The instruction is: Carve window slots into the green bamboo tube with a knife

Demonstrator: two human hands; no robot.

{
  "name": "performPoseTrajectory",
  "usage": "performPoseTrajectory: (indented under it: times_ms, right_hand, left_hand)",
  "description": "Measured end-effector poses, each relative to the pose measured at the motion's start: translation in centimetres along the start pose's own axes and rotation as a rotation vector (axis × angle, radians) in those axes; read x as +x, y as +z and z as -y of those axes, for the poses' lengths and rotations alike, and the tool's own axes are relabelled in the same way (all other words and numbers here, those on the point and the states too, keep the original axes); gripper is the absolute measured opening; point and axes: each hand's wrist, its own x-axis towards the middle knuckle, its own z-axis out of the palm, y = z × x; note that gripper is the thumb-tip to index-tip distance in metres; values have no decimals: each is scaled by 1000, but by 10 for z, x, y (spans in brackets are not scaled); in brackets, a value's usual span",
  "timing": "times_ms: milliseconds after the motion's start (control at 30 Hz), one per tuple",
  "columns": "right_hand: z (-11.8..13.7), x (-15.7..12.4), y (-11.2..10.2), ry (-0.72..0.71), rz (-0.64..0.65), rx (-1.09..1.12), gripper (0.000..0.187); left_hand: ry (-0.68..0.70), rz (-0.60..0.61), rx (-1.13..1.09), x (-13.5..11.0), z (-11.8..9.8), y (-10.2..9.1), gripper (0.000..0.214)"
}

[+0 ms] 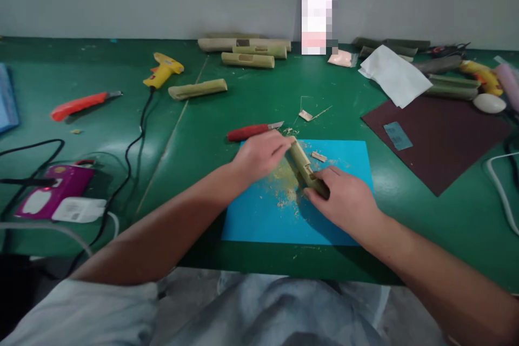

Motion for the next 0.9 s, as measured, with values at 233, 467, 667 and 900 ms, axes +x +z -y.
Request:
performPoseTrajectory:
  times_ms: [233,467,667,900]
  right_hand:
    - [3,-3,1,-30,8,7,21]
    - [-1,-2,2,-65,-52,-20,22]
    - [-6,1,0,-19,-86,-75,23]
    - [-7,1,-2,-46,-91,-24,26]
  left_hand:
    - [-6,-44,31,0,3,-8,26]
    - [18,-54,-22,3,-5,-9,27]
    - [-75,-57,-38,3,-8,-18,26]
    - [-384,414,-423,5,-12,-57,19]
